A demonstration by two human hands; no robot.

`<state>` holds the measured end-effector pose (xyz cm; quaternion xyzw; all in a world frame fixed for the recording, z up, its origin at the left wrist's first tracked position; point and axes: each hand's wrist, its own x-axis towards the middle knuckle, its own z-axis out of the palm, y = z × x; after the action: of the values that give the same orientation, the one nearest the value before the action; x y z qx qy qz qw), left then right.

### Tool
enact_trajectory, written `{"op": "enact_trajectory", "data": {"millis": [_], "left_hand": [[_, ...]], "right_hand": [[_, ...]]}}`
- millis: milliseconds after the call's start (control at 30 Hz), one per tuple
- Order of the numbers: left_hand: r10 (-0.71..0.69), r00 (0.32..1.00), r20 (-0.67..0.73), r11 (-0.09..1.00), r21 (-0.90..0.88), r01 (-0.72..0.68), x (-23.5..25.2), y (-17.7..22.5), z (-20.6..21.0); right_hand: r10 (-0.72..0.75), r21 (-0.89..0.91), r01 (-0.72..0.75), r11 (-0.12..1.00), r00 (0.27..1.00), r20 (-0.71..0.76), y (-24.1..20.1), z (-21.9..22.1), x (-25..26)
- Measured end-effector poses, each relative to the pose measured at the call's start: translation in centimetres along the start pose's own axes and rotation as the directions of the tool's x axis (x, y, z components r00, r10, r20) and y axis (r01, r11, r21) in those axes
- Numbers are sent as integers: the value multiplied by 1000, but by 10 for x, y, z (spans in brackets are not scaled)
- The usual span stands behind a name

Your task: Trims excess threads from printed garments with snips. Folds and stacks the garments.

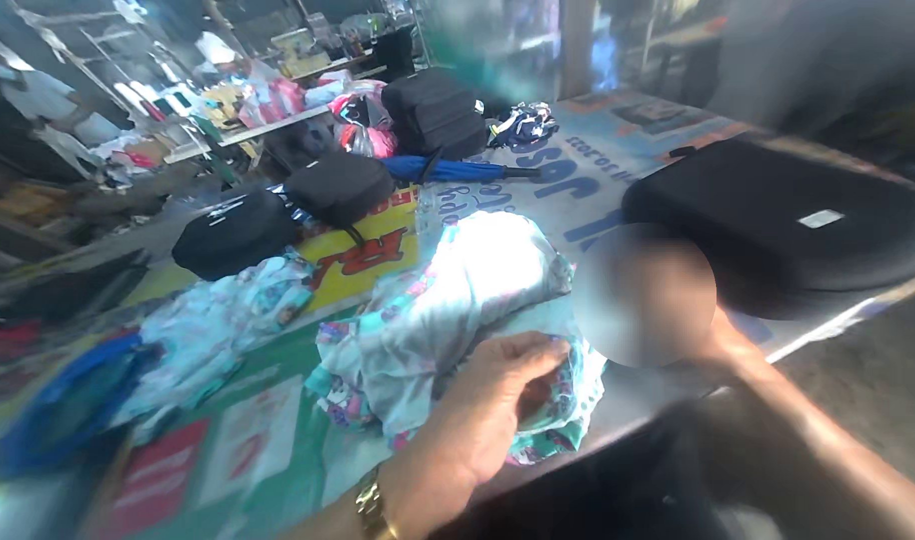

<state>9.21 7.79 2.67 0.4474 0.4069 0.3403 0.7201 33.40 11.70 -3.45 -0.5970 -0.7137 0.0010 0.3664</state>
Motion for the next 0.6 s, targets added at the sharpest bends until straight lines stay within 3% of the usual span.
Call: {"op": "enact_trajectory", "data": {"millis": [100,167,300,367,433,533,600], "left_hand": [[84,986,-148,989,-106,-100,-4,4,6],[143,964,-224,969,-168,-183,-10,9,10],[253,926,-281,904,-272,-330,-21,5,16],[274,921,-277,876,-324,-358,-24,-6,20],[248,930,-273,859,-382,-341,-25,-17,22],[154,952,-264,841,-471,-267,-24,-28,21],[166,946,-279,847,-450,-282,-23,-33,18]], "right_hand": [[56,47,-54,997,998,-27,-9,-11,-5],[65,171,-48,984,993,-98,-21,-19,-12],[-85,495,146,857,986,-144,-61,-28,-31],[-205,469,257,845,966,-159,-81,-24,-40],[-288,335,359,871,926,-243,-90,-16,-41],[-319,213,378,901,909,-267,-90,-11,-41],[-342,137,381,915,908,-242,-88,-10,-42]]}}
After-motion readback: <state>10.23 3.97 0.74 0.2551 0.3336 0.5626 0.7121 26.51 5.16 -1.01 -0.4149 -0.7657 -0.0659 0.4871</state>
